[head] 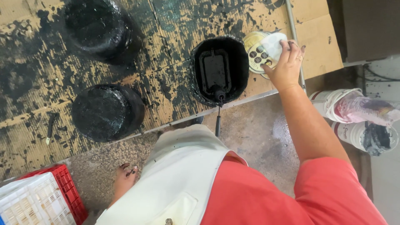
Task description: Labeling waxed cheese wheels and dipping new cheese wheels into a black wax bath
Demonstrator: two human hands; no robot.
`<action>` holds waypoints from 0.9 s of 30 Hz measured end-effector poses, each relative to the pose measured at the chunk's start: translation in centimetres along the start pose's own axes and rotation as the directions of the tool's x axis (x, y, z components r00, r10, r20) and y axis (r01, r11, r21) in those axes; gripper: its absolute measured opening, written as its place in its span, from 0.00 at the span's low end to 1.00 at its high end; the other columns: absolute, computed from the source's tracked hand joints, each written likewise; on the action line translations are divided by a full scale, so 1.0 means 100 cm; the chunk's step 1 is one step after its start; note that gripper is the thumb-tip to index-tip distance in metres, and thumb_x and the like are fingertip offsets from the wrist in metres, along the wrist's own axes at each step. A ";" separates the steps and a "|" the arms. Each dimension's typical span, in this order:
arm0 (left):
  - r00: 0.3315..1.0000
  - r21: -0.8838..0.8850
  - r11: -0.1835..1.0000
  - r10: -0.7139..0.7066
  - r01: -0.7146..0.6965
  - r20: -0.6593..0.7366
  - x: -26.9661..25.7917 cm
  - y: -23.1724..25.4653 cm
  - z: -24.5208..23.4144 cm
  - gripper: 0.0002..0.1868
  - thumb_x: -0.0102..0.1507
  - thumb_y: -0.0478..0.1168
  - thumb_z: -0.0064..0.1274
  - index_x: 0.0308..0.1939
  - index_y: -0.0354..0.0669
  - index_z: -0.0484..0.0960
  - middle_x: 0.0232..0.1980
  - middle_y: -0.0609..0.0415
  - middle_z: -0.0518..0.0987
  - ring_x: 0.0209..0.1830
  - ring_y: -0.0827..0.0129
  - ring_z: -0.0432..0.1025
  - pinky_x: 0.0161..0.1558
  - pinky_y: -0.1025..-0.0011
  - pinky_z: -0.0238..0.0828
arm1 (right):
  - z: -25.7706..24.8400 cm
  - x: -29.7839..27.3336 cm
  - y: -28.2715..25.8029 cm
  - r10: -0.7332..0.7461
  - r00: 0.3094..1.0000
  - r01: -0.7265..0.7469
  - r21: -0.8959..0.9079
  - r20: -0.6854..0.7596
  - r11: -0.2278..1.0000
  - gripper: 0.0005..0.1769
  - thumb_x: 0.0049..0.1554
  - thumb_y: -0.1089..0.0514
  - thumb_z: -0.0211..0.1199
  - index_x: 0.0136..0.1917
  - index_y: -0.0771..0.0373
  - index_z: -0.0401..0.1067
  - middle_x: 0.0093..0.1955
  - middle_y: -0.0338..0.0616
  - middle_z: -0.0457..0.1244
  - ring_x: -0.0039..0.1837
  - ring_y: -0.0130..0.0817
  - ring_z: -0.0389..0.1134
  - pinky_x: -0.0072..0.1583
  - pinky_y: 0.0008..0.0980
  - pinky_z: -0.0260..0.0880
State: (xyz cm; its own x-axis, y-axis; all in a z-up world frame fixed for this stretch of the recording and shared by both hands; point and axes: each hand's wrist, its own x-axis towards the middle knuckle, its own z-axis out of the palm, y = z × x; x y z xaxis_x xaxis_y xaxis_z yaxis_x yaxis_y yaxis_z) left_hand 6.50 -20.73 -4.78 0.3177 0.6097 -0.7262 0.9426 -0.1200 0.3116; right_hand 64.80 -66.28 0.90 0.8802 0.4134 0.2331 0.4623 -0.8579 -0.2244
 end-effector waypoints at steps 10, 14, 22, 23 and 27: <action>0.941 0.000 0.953 0.299 -0.303 0.160 0.049 -0.019 0.022 0.27 0.62 0.49 0.58 0.64 0.52 0.75 0.49 0.52 0.86 0.44 0.64 0.79 0.52 0.67 0.73 | -0.007 -0.058 -0.016 -0.342 0.940 0.338 0.121 0.007 0.933 0.19 0.67 0.57 0.63 0.70 0.58 0.73 0.78 0.60 0.47 0.76 0.71 0.56 0.71 0.81 0.53; 0.879 0.021 0.967 0.220 -0.252 0.423 0.004 0.067 0.019 0.25 0.64 0.49 0.55 0.63 0.45 0.75 0.56 0.49 0.85 0.57 0.63 0.80 0.59 0.62 0.73 | -0.023 -0.081 -0.013 -0.198 0.979 0.188 0.176 0.042 0.966 0.18 0.63 0.57 0.65 0.66 0.53 0.73 0.75 0.55 0.54 0.61 0.66 0.65 0.57 0.61 0.69; 0.567 -0.555 0.810 0.551 -0.189 0.612 -0.101 0.197 0.035 0.24 0.69 0.44 0.45 0.68 0.40 0.72 0.55 0.49 0.81 0.54 0.68 0.75 0.50 0.72 0.70 | -0.014 0.020 0.050 0.171 0.924 -0.234 0.152 0.342 0.960 0.32 0.58 0.46 0.68 0.71 0.59 0.69 0.67 0.57 0.59 0.67 0.59 0.60 0.68 0.55 0.57; 0.577 -0.564 0.804 0.554 -0.186 0.600 -0.113 0.221 0.042 0.24 0.69 0.44 0.45 0.68 0.40 0.72 0.55 0.49 0.81 0.54 0.68 0.75 0.50 0.72 0.70 | -0.020 0.037 0.041 0.153 0.927 -0.217 0.156 0.343 0.963 0.32 0.58 0.46 0.68 0.71 0.59 0.69 0.67 0.57 0.59 0.67 0.59 0.60 0.68 0.55 0.57; 0.470 -0.635 0.727 0.670 -0.260 0.574 -0.176 0.337 0.082 0.27 0.68 0.43 0.48 0.70 0.40 0.68 0.62 0.48 0.78 0.59 0.65 0.74 0.62 0.67 0.70 | -0.040 0.085 0.024 0.209 0.779 -0.265 0.009 0.592 0.964 0.34 0.54 0.46 0.71 0.70 0.54 0.69 0.68 0.48 0.58 0.68 0.51 0.59 0.68 0.49 0.60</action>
State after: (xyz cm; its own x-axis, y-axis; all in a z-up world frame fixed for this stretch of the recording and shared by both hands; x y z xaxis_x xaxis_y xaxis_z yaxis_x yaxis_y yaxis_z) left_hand 33.49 -41.93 13.50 0.8400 -0.2437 -0.4848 0.5375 0.2518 0.8047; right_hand 73.01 -66.02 6.10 0.8454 0.3234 -0.4251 0.2130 -0.9340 -0.2869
